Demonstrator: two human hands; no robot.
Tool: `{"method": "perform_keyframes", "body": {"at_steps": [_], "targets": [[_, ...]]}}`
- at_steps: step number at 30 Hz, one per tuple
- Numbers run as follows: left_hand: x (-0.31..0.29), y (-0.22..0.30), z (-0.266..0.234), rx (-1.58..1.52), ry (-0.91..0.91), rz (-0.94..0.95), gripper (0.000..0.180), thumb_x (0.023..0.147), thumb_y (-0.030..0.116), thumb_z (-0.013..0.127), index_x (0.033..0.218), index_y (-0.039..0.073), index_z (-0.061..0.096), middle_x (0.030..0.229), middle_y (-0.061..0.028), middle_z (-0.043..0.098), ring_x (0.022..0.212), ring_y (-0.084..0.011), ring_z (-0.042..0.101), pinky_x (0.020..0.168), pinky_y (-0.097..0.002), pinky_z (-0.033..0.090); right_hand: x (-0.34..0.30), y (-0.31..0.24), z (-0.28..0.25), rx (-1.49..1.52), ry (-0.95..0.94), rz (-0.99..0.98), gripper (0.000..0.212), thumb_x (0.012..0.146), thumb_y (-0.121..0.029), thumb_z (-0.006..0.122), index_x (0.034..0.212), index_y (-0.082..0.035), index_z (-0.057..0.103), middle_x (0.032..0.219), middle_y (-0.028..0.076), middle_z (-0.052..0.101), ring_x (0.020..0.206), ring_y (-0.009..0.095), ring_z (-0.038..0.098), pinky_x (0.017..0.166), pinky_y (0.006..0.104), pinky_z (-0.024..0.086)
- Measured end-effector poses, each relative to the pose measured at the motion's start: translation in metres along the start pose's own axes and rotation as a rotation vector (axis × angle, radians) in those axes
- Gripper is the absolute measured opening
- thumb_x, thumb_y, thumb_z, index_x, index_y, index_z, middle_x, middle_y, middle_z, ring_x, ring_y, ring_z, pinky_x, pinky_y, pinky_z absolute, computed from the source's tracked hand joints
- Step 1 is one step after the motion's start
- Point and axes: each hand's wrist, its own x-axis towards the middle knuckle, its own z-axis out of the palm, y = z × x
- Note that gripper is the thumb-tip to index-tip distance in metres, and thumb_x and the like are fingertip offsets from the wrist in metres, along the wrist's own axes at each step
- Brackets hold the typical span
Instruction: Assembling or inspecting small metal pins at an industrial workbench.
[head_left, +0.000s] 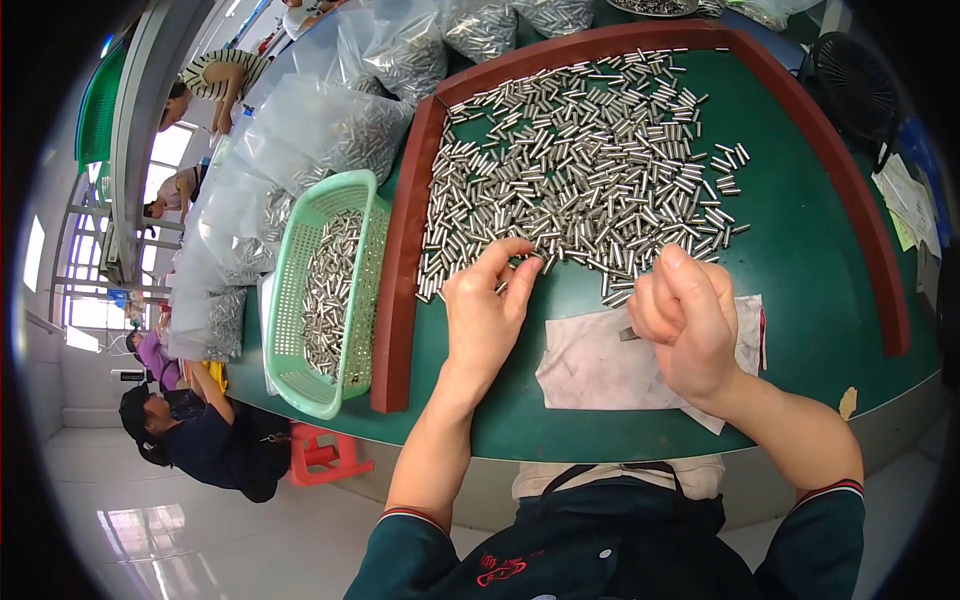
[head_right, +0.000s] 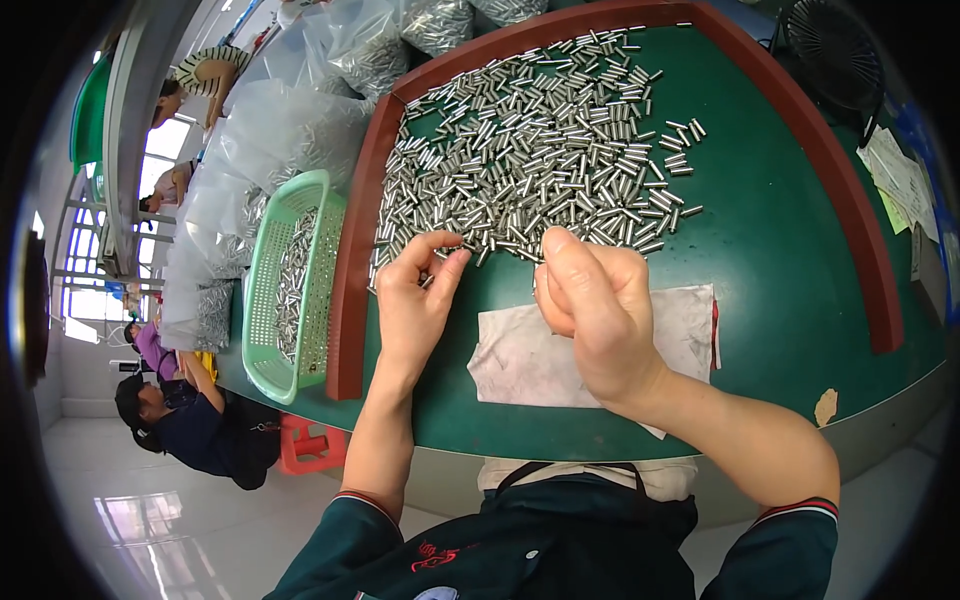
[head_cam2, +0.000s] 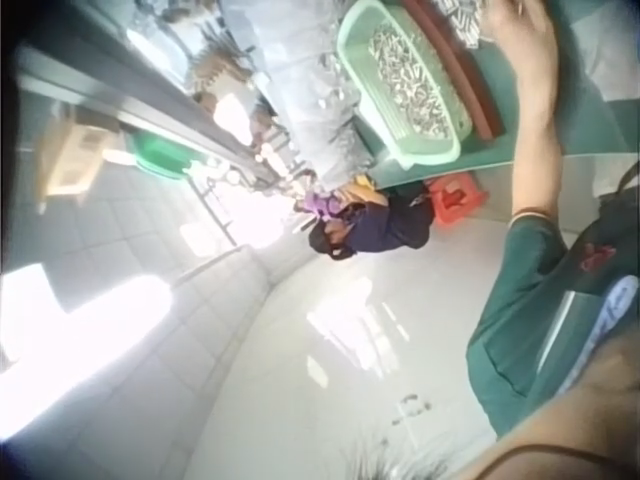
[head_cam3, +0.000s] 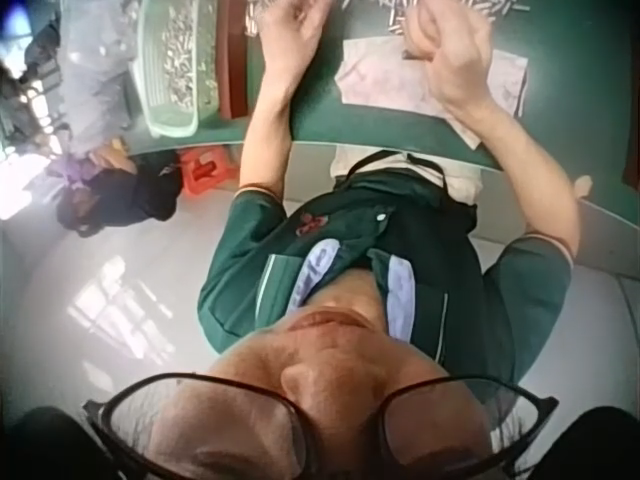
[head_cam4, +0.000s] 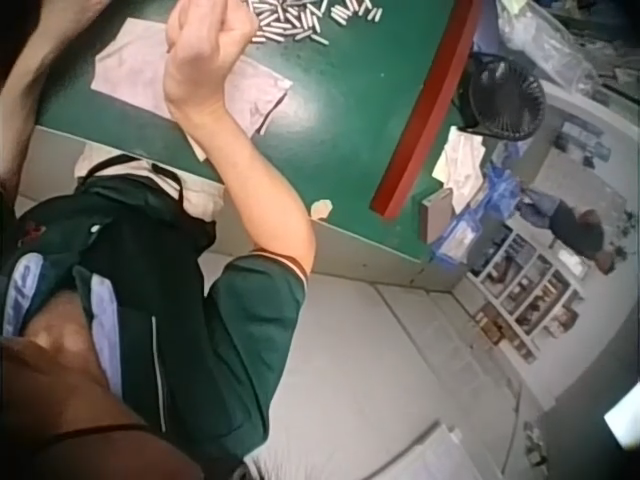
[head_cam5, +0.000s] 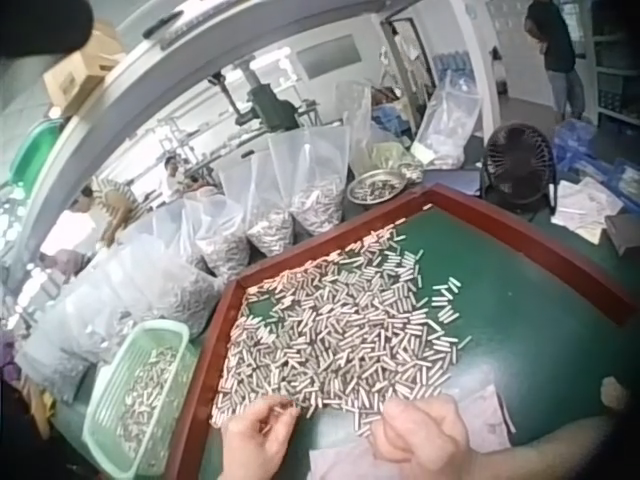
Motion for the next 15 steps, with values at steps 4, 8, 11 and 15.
{"method": "perform_keyframes", "body": {"at_steps": [4,8,11,15], "targets": [[0.001,-0.001,0.010,0.166,-0.031,0.104,0.017,0.068,0.010,0.066,0.079,0.004,0.054,0.046,-0.0067,0.044,0.040,-0.0217,0.045,0.040,-0.0322,0.035,0.000,0.000,0.001,-0.011,0.005,0.006,0.043,0.087,-0.019,0.033,0.046,-0.012,0.022,0.038,-0.003,0.022,0.037,0.006,0.014,0.037,0.0237,0.015],[0.004,-0.004,0.013,0.174,-0.014,0.139,0.017,0.069,0.010,0.066,0.077,0.003,0.053,0.047,-0.0064,0.046,0.040,-0.0223,0.046,0.040,-0.0320,0.036,0.000,-0.001,0.000,-0.002,-0.024,-0.005,0.043,0.087,-0.020,0.034,0.047,-0.011,0.023,0.038,-0.002,0.023,0.037,0.006,0.014,0.037,0.0236,0.015],[0.002,0.001,0.010,-0.029,-0.017,0.017,0.011,0.074,0.007,0.060,0.072,0.002,0.051,0.048,-0.0031,0.046,0.040,-0.0129,0.043,0.040,-0.0255,0.034,0.001,0.000,-0.002,-0.004,-0.009,-0.005,0.043,0.088,-0.020,0.034,0.047,-0.011,0.023,0.039,-0.002,0.024,0.037,0.006,0.015,0.037,0.0235,0.016],[0.001,-0.003,-0.006,-1.217,-0.330,-0.544,0.007,0.081,0.010,0.054,0.078,0.005,0.049,0.061,-0.0018,0.050,0.044,-0.0024,0.030,0.041,-0.0160,0.023,-0.001,-0.001,-0.003,0.020,-0.017,0.007,0.042,0.088,-0.018,0.035,0.048,-0.010,0.025,0.041,-0.003,0.025,0.039,0.005,0.018,0.038,0.0227,0.016]]}}
